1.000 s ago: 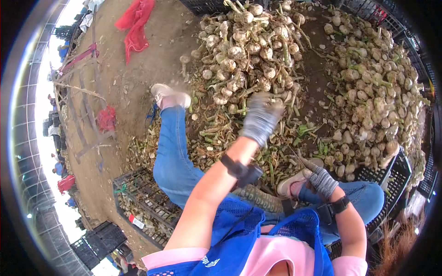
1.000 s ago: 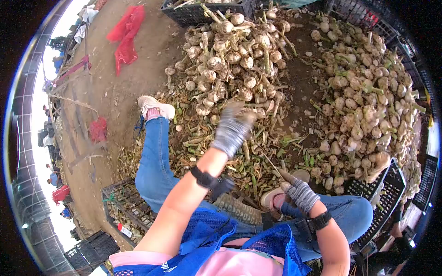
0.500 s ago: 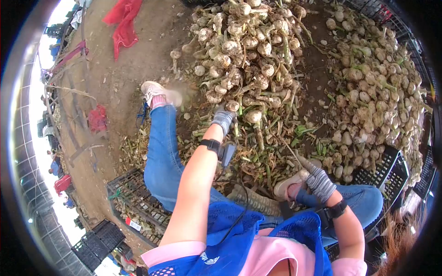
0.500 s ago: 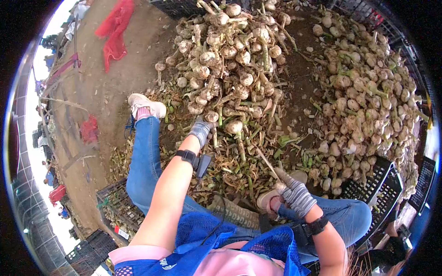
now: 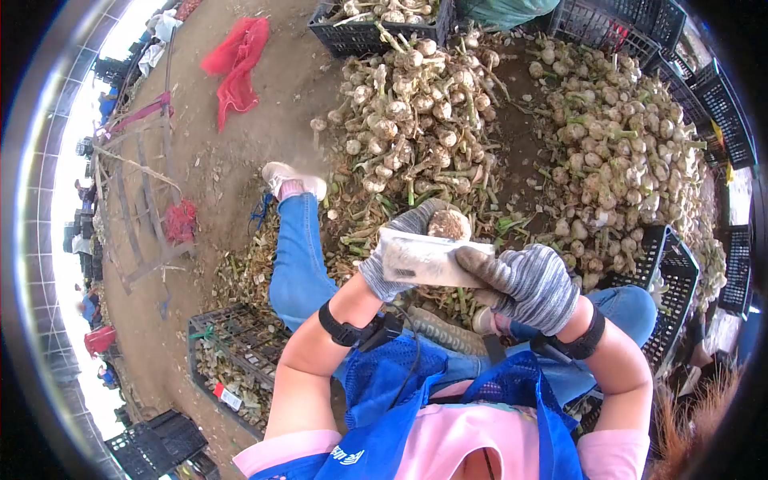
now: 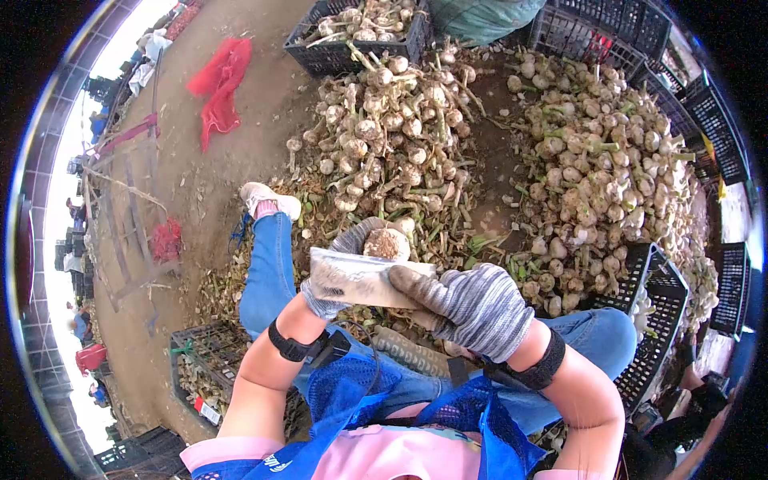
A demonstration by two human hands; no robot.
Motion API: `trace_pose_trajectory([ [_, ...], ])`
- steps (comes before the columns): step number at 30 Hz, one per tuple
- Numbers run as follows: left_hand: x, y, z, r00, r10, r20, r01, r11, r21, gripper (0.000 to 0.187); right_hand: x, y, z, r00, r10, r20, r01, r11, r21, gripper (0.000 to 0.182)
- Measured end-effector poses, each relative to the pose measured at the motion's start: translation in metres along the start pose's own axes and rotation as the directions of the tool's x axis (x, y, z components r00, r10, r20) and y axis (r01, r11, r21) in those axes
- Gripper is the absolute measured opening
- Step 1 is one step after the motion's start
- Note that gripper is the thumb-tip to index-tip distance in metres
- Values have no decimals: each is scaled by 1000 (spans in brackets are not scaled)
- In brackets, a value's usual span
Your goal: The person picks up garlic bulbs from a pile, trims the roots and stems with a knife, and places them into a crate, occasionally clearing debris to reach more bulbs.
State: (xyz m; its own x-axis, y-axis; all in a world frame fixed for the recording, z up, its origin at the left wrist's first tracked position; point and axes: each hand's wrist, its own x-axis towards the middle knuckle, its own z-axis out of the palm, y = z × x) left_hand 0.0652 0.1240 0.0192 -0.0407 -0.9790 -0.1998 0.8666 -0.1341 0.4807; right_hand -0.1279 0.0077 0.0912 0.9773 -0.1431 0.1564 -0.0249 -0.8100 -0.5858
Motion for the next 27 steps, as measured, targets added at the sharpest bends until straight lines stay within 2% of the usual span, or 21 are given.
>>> trace_pose_trajectory([
  [1,-3,-5,5,999,-12,43,17,995,-103,49,0,-7,-4,1000,-19,17,19,1000,8,57],
  [2,-12,-7,25,994,90,63,-89,996,-17,49,-1,-13,-5,999,-43,8,44,998,-37,56],
  [5,-24,1,45,996,78,-53,-71,990,125,35,-7,-24,-2,998,-61,-7,61,998,-16,53],
  [6,-23,-1,39,997,39,-64,-37,999,35,29,-9,-26,0,996,-81,-42,76,992,-104,52],
  [7,-24,-2,37,997,-2,-74,-2,998,-56,26,-13,-27,2,995,-82,-56,75,991,-111,51],
  [9,-32,-10,42,985,156,-75,-118,922,368,20,-23,-23,5,993,-80,-88,69,989,-131,50],
  [11,-33,-20,42,995,93,-45,-78,961,266,22,-39,-17,18,994,-66,-86,56,991,-118,51],
  [12,-36,-26,44,989,150,-5,-131,880,456,24,-45,-14,21,994,-65,-89,52,990,-133,52],
  [13,-35,-32,42,989,142,-27,-110,861,496,21,-49,-12,23,994,-64,-91,50,988,-148,53],
  [15,-35,-41,44,977,209,30,-180,749,637,16,-59,-6,31,996,-42,-82,32,992,-120,54],
  [17,-29,-48,39,988,115,-99,-37,817,576,16,-68,-1,40,998,2,-58,-7,996,-86,54],
  [19,-27,-48,36,981,195,-15,-104,586,803,22,-69,2,40,998,-24,-64,14,988,-152,54],
  [20,-27,-39,41,948,271,168,-235,239,942,26,-70,4,40,998,-25,-54,15,983,-183,54],
  [21,-28,-33,48,892,270,362,-334,-145,931,31,-71,7,42,999,-27,-46,17,977,-214,54],
  [22,-39,-36,57,958,241,-153,69,322,944,40,-91,36,49,961,253,-114,-261,963,-62,52],
  [23,-51,-19,67,957,289,26,-66,129,989,40,-110,65,56,826,536,-177,-512,843,165,51],
  [24,-57,-14,68,950,300,82,-107,69,992,41,-130,93,63,629,746,-220,-647,659,384,50],
  [25,-60,-10,65,934,332,133,-141,1,990,41,-136,101,67,716,639,-280,-608,768,200,57],
  [27,-51,-20,50,950,312,5,-75,213,974,45,-113,61,48,735,674,-78,-665,738,116,56],
])
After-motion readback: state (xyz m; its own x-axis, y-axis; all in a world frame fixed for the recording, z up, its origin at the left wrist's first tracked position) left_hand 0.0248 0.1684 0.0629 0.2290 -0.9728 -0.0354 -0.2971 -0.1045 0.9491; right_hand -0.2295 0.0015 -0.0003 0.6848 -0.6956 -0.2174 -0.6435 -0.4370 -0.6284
